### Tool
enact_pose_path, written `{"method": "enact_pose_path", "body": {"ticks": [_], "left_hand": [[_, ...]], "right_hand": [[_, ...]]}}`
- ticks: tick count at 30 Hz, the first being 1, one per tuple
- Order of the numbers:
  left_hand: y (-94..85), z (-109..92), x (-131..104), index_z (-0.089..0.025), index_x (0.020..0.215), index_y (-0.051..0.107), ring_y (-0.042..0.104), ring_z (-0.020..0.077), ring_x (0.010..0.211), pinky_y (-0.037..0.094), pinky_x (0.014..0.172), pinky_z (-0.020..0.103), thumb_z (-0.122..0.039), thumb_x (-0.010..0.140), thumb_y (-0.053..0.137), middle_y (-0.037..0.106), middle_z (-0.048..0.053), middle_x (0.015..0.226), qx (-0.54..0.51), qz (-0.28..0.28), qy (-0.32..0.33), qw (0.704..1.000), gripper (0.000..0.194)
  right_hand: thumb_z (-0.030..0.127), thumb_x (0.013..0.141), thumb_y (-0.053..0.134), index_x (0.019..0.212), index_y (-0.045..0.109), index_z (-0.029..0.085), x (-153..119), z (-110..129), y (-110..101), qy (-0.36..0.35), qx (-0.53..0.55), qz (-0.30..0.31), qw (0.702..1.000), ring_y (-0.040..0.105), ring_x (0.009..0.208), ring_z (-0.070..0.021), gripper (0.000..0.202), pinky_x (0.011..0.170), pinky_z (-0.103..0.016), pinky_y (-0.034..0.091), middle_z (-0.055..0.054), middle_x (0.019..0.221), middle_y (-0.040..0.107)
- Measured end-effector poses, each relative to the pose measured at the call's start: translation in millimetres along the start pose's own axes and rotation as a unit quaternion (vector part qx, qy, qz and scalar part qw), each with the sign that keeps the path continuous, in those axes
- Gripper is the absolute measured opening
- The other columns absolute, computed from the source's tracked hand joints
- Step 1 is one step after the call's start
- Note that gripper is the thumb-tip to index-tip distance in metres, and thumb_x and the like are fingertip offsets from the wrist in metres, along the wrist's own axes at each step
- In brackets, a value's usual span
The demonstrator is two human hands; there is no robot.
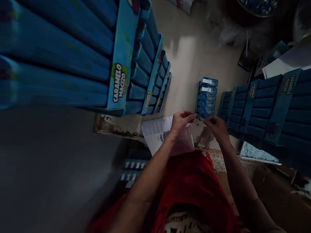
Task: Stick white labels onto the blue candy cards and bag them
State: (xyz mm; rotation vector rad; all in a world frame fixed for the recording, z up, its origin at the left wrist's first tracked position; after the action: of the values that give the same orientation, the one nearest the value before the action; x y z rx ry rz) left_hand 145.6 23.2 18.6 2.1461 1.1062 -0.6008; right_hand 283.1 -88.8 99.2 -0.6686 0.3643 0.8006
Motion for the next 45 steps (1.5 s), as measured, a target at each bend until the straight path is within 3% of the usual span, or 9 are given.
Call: {"method": "enact_pose_path", "body": {"ticks": [5,11,18,27,35,38,40,43,45], "left_hand": [[12.6,-16,15,-0.015,0.088,0.076,0.067,0.0154,0.067,0.057,0.069,0.032,-0.051,0.05,0.097,0.073,0.003,0.076,0.018,0.006,0.018,1.0,0.056],[15.7,-39,29,-0.016,0.075,0.07,0.051,0.0093,0.053,0.043,0.052,0.024,-0.053,0.06,0.09,0.062,-0.002,0.064,0.05,-0.038,0.069,0.996,0.045],[12.6,-55,57,-0.016,0.075,0.069,0.053,0.0111,0.057,0.043,0.055,0.024,-0.041,0.074,0.08,0.06,-0.002,0.064,0.169,-0.021,0.071,0.983,0.027],[13.4,-62,88,-0.017,0.079,0.071,0.058,0.0161,0.059,0.043,0.059,0.027,-0.042,0.082,0.075,0.06,-0.001,0.057,0.315,-0.063,0.045,0.946,0.025],[17.3,-38,101,-0.016,0.08,0.069,0.063,0.0165,0.073,0.049,0.07,0.027,-0.036,0.082,0.076,0.067,0.001,0.071,0.257,-0.059,0.087,0.961,0.021],[31.4,-17,110,-0.016,0.089,0.066,0.066,0.0165,0.08,0.051,0.076,0.027,-0.035,0.088,0.075,0.071,0.003,0.083,0.165,-0.061,0.064,0.982,0.021],[38.0,-6,110,-0.016,0.098,0.063,0.067,0.0171,0.083,0.052,0.079,0.029,-0.034,0.091,0.074,0.072,0.006,0.09,0.125,-0.109,0.046,0.985,0.022],[35.8,2,87,-0.019,0.106,0.059,0.067,0.0175,0.085,0.052,0.082,0.029,-0.028,0.091,0.075,0.07,0.004,0.092,0.166,-0.182,0.079,0.966,0.024],[19.4,7,53,-0.021,0.109,0.059,0.067,0.0176,0.087,0.053,0.084,0.029,-0.027,0.093,0.072,0.069,0.003,0.094,0.217,-0.191,0.128,0.949,0.021]], "right_hand": [[0.056,0.076,0.075,0.076,0.065,0.021,18,17,-11,-0.03,0.019,-0.009,0.999,0.057,0.071,-0.0161,0.037,0.069,-0.029,0.044,0.001,0.072,0.063],[0.048,0.078,0.071,0.074,0.066,0.019,49,32,-24,-0.064,-0.034,-0.021,0.997,0.055,0.068,-0.0156,0.029,0.063,-0.027,0.04,0.002,0.067,0.061],[0.03,0.083,0.073,0.072,0.068,0.018,92,38,-19,-0.092,-0.16,-0.074,0.98,0.061,0.071,-0.0187,0.017,0.071,-0.031,0.043,0.0,0.069,0.065],[0.034,0.09,0.068,0.077,0.07,0.019,114,31,-11,-0.128,-0.213,-0.113,0.962,0.061,0.073,-0.0199,0.02,0.077,-0.033,0.046,-0.002,0.074,0.068],[0.038,0.081,0.076,0.085,0.059,0.022,119,19,-19,-0.112,-0.21,-0.162,0.958,0.059,0.083,-0.0211,0.024,0.084,-0.038,0.049,-0.001,0.084,0.062],[0.041,0.074,0.082,0.094,0.052,0.023,133,-4,-28,-0.056,-0.124,-0.203,0.97,0.058,0.083,-0.0195,0.041,0.079,-0.036,0.051,0.001,0.087,0.057],[0.043,0.075,0.08,0.095,0.048,0.025,144,-18,-26,-0.027,-0.052,-0.189,0.98,0.058,0.08,-0.0183,0.042,0.075,-0.035,0.051,0.003,0.085,0.054],[0.048,0.08,0.074,0.097,0.048,0.025,144,-23,-24,-0.044,-0.027,-0.167,0.985,0.06,0.08,-0.0184,0.039,0.074,-0.035,0.051,0.003,0.086,0.055],[0.052,0.086,0.067,0.103,0.05,0.025,119,-22,-29,-0.092,-0.05,-0.2,0.974,0.061,0.083,-0.0193,0.036,0.077,-0.036,0.052,0.0,0.091,0.059]]}}
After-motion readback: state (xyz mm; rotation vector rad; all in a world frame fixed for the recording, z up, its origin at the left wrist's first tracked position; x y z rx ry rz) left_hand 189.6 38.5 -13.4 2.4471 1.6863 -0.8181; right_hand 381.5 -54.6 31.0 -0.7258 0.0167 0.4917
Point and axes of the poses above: each hand's wrist, its own x-axis towards the middle knuckle, its own y-axis out of the palm, z = x × y, the point moved 6 cm from there along x, towards the middle knuckle
